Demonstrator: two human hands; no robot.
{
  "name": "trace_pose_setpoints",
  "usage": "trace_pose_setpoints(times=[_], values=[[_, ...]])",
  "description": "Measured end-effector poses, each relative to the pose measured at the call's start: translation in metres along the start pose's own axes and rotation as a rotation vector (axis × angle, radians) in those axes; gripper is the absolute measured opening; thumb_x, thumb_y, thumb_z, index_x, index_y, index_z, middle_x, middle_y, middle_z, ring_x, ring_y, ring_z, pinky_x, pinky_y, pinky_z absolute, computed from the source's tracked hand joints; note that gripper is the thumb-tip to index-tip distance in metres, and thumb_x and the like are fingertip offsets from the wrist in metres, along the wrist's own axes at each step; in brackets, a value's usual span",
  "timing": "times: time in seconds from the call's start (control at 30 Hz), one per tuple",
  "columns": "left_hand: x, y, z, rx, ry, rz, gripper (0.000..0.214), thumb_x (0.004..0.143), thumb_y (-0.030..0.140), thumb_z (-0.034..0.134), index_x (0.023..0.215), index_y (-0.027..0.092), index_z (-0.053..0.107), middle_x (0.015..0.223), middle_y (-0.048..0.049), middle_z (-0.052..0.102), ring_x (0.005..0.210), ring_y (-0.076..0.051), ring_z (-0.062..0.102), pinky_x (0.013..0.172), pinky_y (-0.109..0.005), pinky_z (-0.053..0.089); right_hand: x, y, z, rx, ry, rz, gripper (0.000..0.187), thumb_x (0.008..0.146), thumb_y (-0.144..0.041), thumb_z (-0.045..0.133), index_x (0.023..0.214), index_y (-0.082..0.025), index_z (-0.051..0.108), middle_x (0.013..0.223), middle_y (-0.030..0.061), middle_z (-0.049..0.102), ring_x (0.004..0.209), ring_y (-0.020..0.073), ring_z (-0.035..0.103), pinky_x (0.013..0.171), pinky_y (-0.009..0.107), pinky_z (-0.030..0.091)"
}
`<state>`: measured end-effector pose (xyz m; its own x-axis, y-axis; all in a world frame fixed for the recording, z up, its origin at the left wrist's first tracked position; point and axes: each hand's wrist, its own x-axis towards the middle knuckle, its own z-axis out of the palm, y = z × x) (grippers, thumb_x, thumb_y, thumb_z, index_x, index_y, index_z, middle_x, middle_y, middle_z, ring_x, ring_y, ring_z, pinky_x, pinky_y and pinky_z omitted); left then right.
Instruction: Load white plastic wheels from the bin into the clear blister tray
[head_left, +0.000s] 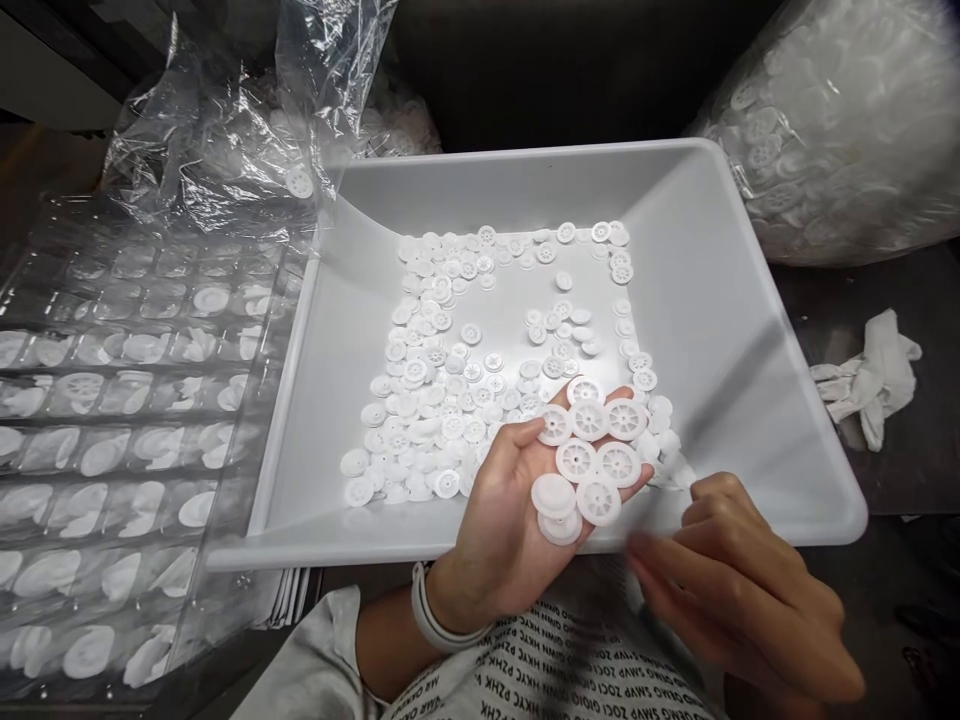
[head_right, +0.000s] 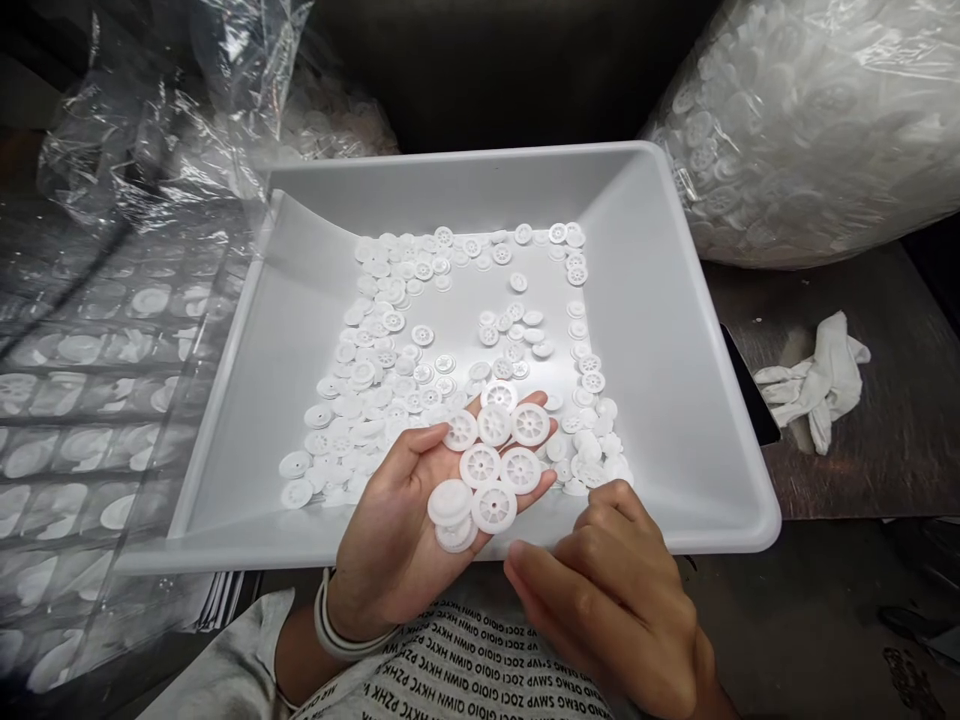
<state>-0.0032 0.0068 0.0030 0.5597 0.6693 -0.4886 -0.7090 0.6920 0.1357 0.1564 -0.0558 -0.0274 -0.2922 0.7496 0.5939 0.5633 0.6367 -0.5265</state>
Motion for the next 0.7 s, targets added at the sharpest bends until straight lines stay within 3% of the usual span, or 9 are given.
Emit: trace_pose_setpoints(times=[0.27, 0.43, 0.53, 0.7], values=[[0.000, 0.000, 0.000, 0.013, 0.007, 0.007, 0.047, 0.096, 0.033, 0.036, 0.137, 0.016, 0.049, 0.138, -0.0094, 0.057, 0.133, -0.029, 0.045, 0.111, -0.048, 0.036, 0.000, -0.004, -0.001, 0.053, 0.024, -0.020, 0.021, 0.077, 0.001, 0.066, 0.097, -0.006, 0.066, 0.061, -0.0014, 0.049, 0.054, 0.0095, 0.043, 0.053, 0.031, 0.030], [0.000, -0.001, 0.000, 0.027, 0.009, 0.008, 0.047, 0.096, 0.034, 0.035, 0.135, 0.014, 0.052, 0.137, -0.0102, 0.058, 0.132, -0.030, 0.046, 0.111, -0.047, 0.035, 0.000, -0.010, 0.002, 0.008, 0.022, 0.046, 0.022, 0.083, -0.006, 0.063, 0.103, -0.014, 0.066, 0.062, -0.0018, 0.049, 0.054, 0.0104, 0.042, 0.055, 0.031, 0.030], [0.001, -0.001, -0.001, 0.030, -0.010, 0.007, 0.047, 0.095, 0.032, 0.033, 0.135, 0.015, 0.051, 0.135, -0.0105, 0.059, 0.129, -0.029, 0.050, 0.110, -0.049, 0.035, 0.011, -0.018, 0.002, -0.037, -0.054, 0.118, 0.026, 0.083, -0.007, 0.064, 0.107, -0.017, 0.065, 0.062, -0.0028, 0.047, 0.055, 0.0104, 0.040, 0.057, 0.032, 0.030], [0.003, -0.001, -0.002, 0.000, -0.063, -0.017, 0.048, 0.095, 0.032, 0.032, 0.139, 0.019, 0.046, 0.131, -0.0084, 0.062, 0.125, -0.024, 0.054, 0.113, -0.043, 0.030, 0.041, -0.026, 0.002, -0.169, -0.213, 0.043, 0.019, 0.086, -0.011, 0.065, 0.105, -0.009, 0.064, 0.062, -0.0017, 0.046, 0.060, 0.0121, 0.038, 0.059, 0.032, 0.027]])
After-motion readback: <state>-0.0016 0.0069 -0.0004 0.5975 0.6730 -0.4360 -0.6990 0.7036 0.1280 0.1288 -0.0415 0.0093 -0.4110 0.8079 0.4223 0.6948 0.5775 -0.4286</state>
